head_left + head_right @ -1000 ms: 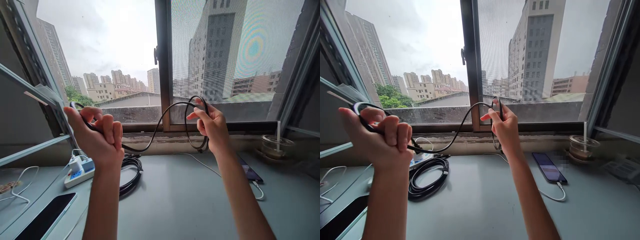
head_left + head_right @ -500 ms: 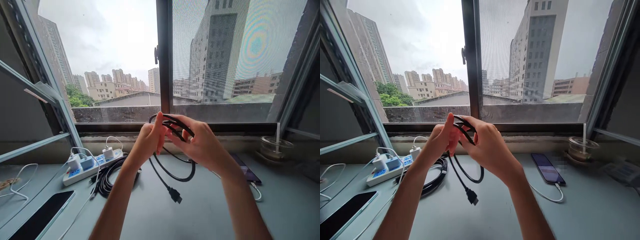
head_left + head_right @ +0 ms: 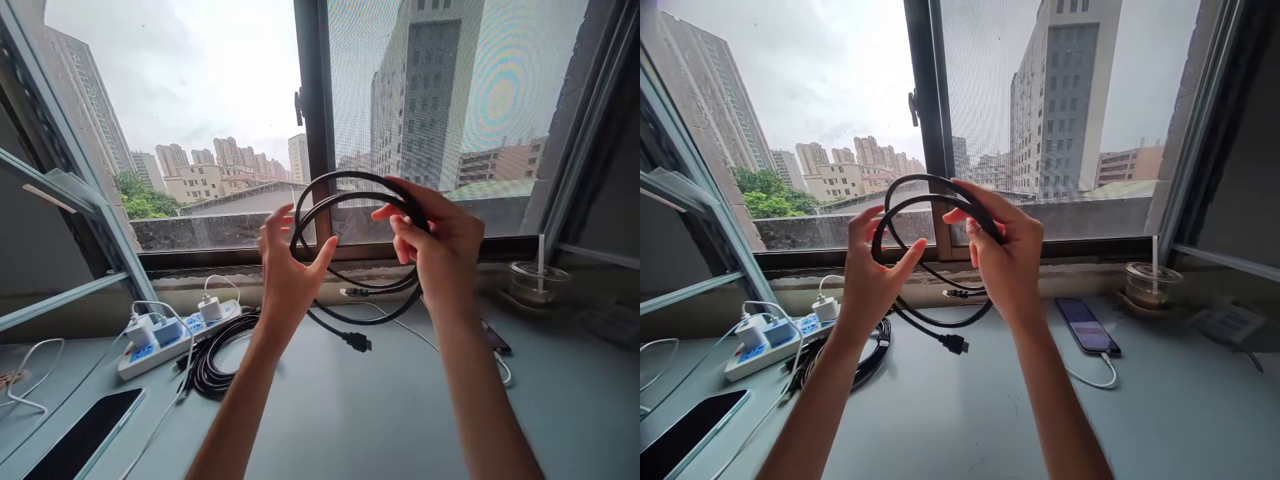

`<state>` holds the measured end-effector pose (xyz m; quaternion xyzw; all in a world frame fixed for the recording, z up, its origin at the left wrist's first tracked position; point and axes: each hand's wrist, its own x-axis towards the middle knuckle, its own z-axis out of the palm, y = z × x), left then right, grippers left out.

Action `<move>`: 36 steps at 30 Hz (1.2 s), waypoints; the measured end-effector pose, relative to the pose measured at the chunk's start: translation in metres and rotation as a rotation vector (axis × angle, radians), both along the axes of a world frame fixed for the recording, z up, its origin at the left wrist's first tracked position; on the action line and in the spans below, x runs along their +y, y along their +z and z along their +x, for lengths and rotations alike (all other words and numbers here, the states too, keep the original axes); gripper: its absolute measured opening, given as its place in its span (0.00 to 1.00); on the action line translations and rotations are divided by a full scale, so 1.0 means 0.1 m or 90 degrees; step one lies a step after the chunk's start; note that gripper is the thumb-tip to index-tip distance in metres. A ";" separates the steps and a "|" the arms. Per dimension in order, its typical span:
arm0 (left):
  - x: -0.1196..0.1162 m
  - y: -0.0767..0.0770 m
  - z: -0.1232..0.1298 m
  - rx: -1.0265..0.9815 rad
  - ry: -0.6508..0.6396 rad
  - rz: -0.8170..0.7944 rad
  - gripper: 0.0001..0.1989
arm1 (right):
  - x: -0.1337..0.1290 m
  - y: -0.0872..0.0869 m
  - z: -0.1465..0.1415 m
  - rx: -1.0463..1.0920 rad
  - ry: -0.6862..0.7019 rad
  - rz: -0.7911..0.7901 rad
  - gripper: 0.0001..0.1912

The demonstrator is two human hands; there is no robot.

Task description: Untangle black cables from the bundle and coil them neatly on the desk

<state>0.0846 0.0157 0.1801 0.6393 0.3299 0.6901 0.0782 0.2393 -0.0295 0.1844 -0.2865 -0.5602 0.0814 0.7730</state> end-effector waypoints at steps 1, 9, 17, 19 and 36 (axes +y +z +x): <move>0.05 -0.05 0.04 -0.003 -0.044 -0.044 0.29 | -0.01 0.00 0.00 0.031 -0.003 0.025 0.17; 0.20 -0.16 0.11 -0.145 -0.417 -0.318 0.25 | 0.20 -0.05 0.09 0.068 -0.102 0.001 0.17; 0.12 -0.01 -0.03 -0.249 -0.266 -0.213 0.26 | 0.31 -0.11 0.03 -0.165 -0.065 -0.130 0.10; 0.09 0.00 -0.03 -0.233 -0.234 -0.199 0.26 | 0.30 -0.10 -0.04 -0.151 -0.060 -0.131 0.10; 0.39 -0.25 0.01 0.183 -0.154 -0.495 0.20 | -0.17 0.04 -0.13 0.082 0.269 -0.173 0.15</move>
